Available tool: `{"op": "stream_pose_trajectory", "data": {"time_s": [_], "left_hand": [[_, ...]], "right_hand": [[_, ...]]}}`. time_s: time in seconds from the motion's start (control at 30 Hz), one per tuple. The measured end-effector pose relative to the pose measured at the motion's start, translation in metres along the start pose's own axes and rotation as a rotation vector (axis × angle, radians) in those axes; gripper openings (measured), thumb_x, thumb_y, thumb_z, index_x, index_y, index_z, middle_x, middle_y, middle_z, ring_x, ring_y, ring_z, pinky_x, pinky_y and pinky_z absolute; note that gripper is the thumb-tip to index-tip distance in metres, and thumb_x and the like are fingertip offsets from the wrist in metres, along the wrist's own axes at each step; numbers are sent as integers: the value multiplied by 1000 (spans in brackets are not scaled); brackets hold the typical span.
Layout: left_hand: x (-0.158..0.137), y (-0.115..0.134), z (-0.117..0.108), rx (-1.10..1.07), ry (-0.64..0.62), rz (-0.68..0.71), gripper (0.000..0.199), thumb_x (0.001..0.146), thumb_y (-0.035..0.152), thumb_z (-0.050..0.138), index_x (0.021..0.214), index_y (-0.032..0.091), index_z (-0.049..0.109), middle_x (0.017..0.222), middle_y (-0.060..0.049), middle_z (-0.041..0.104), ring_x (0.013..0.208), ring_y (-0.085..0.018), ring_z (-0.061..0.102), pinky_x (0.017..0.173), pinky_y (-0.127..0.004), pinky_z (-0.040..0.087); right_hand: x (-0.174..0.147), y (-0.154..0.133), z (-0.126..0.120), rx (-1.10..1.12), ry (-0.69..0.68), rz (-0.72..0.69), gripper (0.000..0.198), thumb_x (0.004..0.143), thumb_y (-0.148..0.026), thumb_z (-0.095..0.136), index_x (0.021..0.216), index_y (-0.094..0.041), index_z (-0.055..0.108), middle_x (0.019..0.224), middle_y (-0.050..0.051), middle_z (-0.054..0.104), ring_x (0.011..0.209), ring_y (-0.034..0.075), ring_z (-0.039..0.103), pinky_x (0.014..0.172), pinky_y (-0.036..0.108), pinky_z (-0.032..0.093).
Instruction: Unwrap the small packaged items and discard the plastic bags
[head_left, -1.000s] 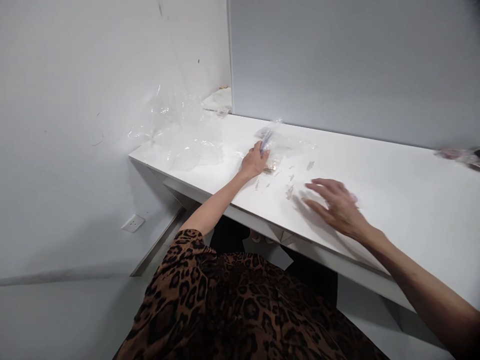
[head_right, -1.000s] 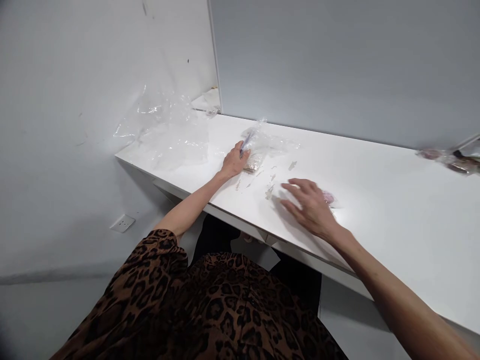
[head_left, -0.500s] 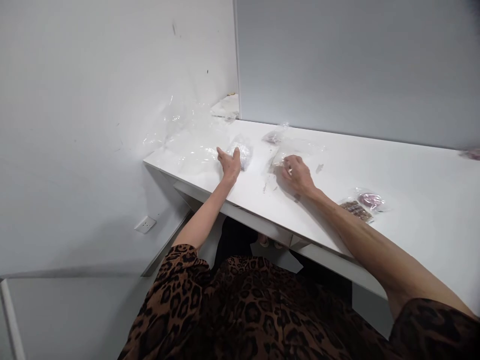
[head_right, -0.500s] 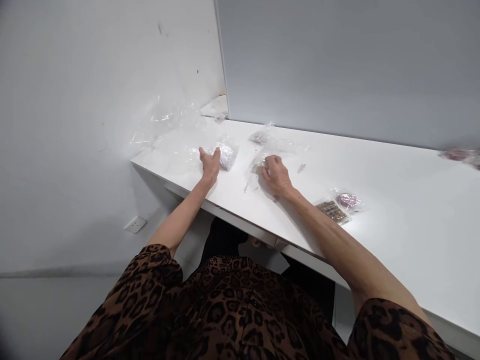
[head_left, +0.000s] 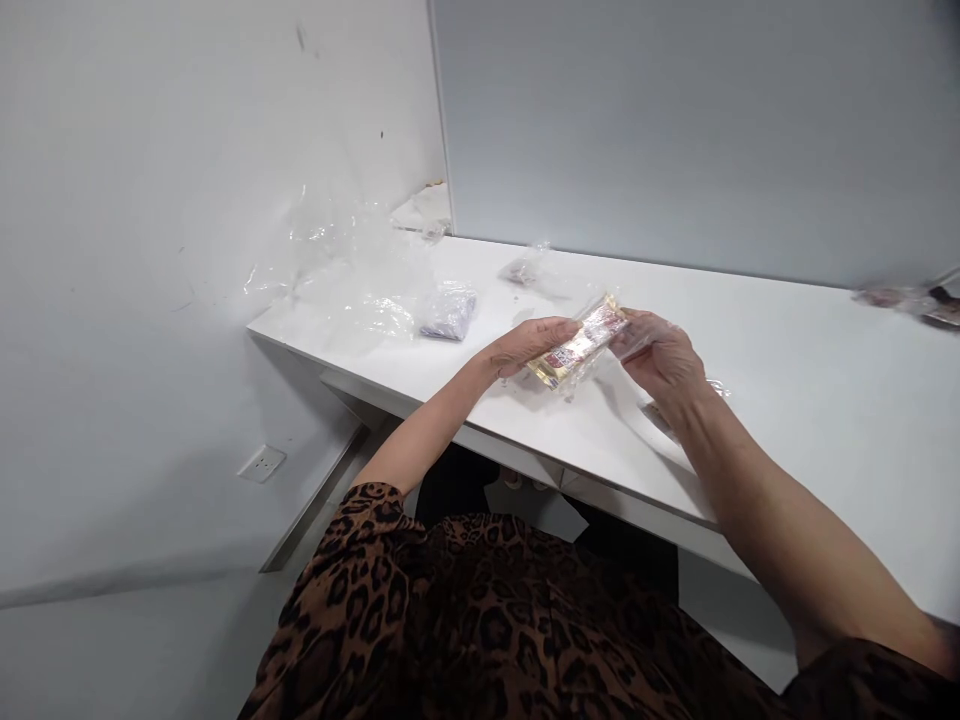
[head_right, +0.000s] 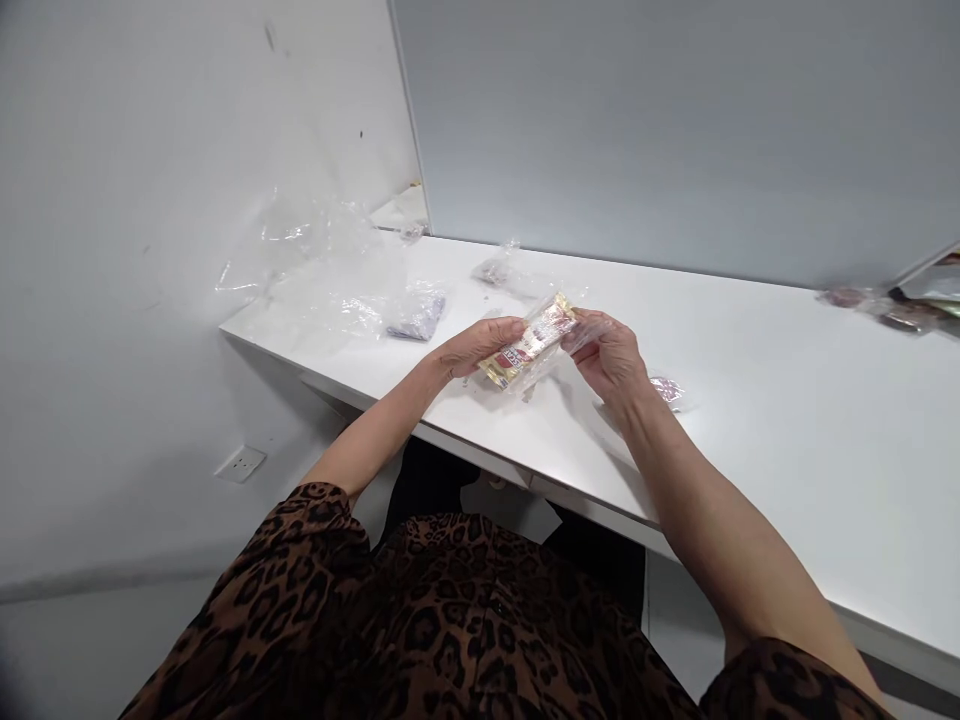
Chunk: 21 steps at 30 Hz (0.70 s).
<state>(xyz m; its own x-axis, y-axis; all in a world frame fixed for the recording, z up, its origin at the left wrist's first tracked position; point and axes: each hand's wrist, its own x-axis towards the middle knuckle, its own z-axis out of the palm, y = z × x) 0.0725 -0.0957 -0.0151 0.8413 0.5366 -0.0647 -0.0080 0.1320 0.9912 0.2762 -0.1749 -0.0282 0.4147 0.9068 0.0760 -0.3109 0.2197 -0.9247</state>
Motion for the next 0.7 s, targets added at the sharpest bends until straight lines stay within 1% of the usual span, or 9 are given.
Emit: {"op": "stream_pose_trajectory", "data": {"time_s": [0.03, 0.07, 0.17, 0.23, 0.33, 0.43, 0.53, 0.6, 0.7], "left_hand": [[3, -2, 4, -59, -11, -30, 55, 80, 60, 83, 113, 17, 74, 103, -11, 78, 89, -21, 73, 89, -36, 56], [6, -4, 9, -100, 21, -42, 50, 78, 54, 86, 110, 16, 74, 97, -9, 78, 83, -18, 71, 86, -34, 55], [17, -9, 23, -163, 234, -11, 38, 80, 37, 87, 106, 16, 70, 88, -2, 74, 75, -12, 67, 79, -28, 52], [26, -9, 32, -181, 365, 38, 30, 82, 31, 84, 102, 17, 68, 84, 1, 71, 73, -10, 64, 75, -24, 50], [39, -6, 45, -216, 425, 92, 24, 83, 27, 83, 98, 18, 68, 80, 4, 67, 70, -8, 62, 72, -22, 50], [48, -3, 52, -319, 373, 65, 19, 85, 27, 82, 95, 18, 68, 79, 4, 67, 68, -8, 63, 72, -22, 53], [52, -3, 51, -485, 365, 3, 9, 90, 21, 76, 93, 18, 68, 77, 3, 69, 67, -8, 65, 75, -23, 56], [52, -5, 47, -599, 393, -74, 8, 95, 26, 71, 96, 18, 69, 75, 2, 69, 69, -11, 67, 81, -27, 59], [50, -6, 41, -730, 362, -184, 37, 101, 53, 60, 107, 18, 71, 81, -4, 73, 80, -19, 74, 90, -39, 62]], "right_hand": [[1, 2, -2, 13, 8, 12, 27, 64, -32, 85, 77, -23, 63, 75, 0, 63, 66, 15, 57, 60, 31, 54], [1, 3, -3, 18, 17, 20, 31, 66, -39, 86, 80, -23, 63, 77, 1, 63, 69, 15, 58, 61, 31, 55], [-3, 7, -4, -68, -5, 31, 52, 78, -73, 73, 94, -26, 61, 93, 5, 68, 82, 21, 65, 67, 36, 59], [-9, 9, -1, -175, -41, 48, 65, 77, -84, 67, 106, -27, 60, 107, 8, 71, 92, 24, 68, 68, 37, 60], [-20, 12, 9, -180, -20, 90, 73, 63, -73, 88, 113, -27, 61, 109, 5, 73, 91, 22, 69, 62, 31, 56], [-22, 12, 14, -33, 43, 69, 63, 57, -63, 96, 96, -22, 67, 88, 1, 71, 72, 14, 64, 56, 25, 52], [-18, 10, 9, 25, 135, 16, 54, 65, -64, 93, 81, -21, 66, 71, -3, 63, 60, 9, 57, 54, 23, 52], [-15, 8, 4, 14, 161, -14, 50, 72, -66, 89, 82, -22, 67, 72, -3, 63, 61, 10, 59, 56, 23, 54], [-17, 2, 3, -39, 149, -86, 48, 81, -69, 80, 86, -23, 68, 82, 1, 68, 69, 12, 65, 60, 25, 57]]}}
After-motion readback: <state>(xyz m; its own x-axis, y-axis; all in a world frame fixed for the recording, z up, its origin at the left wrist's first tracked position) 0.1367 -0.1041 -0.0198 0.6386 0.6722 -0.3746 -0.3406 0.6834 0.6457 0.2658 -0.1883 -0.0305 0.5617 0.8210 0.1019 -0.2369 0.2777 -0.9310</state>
